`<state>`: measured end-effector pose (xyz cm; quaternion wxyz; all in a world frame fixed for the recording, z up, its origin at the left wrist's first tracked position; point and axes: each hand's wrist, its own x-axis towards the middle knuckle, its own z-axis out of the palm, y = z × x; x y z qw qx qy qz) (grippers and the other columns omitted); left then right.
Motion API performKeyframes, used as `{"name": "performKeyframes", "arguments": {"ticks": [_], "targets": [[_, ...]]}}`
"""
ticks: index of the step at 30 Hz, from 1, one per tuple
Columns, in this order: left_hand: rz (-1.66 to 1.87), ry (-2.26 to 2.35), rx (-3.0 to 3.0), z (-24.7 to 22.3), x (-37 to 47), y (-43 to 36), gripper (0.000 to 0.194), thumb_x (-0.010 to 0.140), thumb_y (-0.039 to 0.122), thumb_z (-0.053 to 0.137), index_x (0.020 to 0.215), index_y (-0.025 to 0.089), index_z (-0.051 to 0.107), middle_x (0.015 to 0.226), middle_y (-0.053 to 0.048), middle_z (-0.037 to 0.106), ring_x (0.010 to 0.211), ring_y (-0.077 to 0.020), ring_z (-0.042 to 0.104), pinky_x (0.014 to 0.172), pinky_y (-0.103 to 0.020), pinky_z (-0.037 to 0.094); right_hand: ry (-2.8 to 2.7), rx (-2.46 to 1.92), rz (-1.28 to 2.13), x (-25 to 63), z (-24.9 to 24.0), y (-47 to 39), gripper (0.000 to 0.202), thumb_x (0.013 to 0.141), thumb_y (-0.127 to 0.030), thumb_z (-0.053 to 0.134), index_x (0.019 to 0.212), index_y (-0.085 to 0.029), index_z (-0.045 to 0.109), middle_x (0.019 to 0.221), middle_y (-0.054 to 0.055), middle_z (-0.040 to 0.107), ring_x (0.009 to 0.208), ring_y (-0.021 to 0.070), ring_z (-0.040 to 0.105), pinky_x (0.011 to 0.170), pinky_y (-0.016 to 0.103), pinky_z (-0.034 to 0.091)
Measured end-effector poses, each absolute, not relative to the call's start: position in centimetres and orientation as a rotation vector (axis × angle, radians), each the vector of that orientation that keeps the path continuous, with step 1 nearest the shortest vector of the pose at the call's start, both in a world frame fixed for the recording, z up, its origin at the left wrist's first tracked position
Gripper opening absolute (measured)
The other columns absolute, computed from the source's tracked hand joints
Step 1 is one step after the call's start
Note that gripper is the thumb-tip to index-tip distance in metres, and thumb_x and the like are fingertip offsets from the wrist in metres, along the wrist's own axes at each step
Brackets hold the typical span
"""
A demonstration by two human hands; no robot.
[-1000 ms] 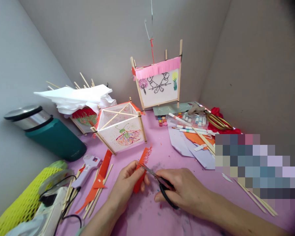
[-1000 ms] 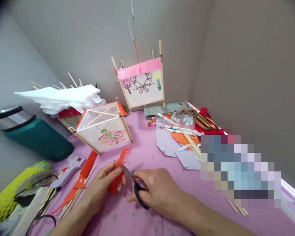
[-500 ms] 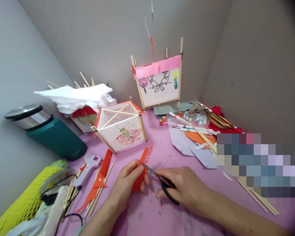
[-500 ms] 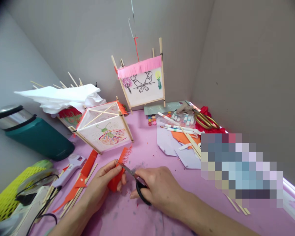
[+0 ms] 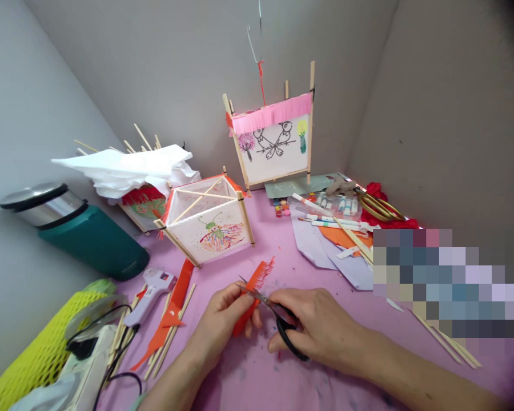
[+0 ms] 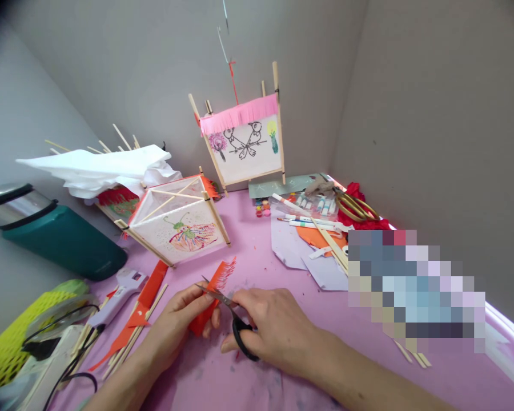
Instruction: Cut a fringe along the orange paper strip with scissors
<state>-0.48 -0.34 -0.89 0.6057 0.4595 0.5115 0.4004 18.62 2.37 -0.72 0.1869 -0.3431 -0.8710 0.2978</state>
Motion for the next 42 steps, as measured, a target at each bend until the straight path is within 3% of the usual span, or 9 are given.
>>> {"name": "performKeyframes", "arguments": {"ticks": [18,25,35,42], "targets": [[0.954,1.118,0.963,-0.7,-0.5,-0.3,0.022,0.083,0.032,0.054,0.07,0.014,0.055,0.052,-0.001,0.061,0.039,-0.007,0.045,0.043,-0.02,0.029,-2.485,-1.026,0.791,18.6,-1.5,2.3,0.029,0.078,-0.048,0.063,0.09,-0.022,0.06,0.074,-0.002,0.065,0.064,0.0133,0.057,0.058,0.021,0.034],[0.955,1.098,0.917,-1.1,-0.9,-0.4,0.019,0.083,0.028,0.054,0.073,0.013,0.057,0.052,-0.001,0.062,0.037,-0.0057,0.045,0.042,-0.019,0.026,-2.503,-1.001,0.755,18.5,-1.6,2.6,0.027,0.082,-0.047,0.058,0.089,-0.021,0.06,0.074,-0.001,0.066,0.063,0.0135,0.057,0.057,0.022,0.032],[0.986,1.171,1.026,-0.4,-0.7,-0.3,0.022,0.082,0.034,0.057,0.073,0.014,0.057,0.062,-0.002,0.064,0.048,-0.008,0.049,0.05,-0.02,0.034,-2.486,-1.058,0.84,18.7,-0.3,2.6,0.028,0.076,-0.049,0.063,0.087,-0.022,0.06,0.07,-0.004,0.061,0.059,0.0116,0.052,0.053,0.021,0.028],[1.044,1.234,1.05,0.0,-0.5,-0.2,0.021,0.081,0.036,0.058,0.076,0.016,0.056,0.06,0.001,0.063,0.047,-0.0079,0.047,0.049,-0.019,0.031,-2.494,-1.076,0.79,18.8,-0.1,2.6,0.031,0.073,-0.051,0.066,0.082,-0.022,0.059,0.071,-0.004,0.06,0.058,0.0111,0.051,0.053,0.022,0.025]]}}
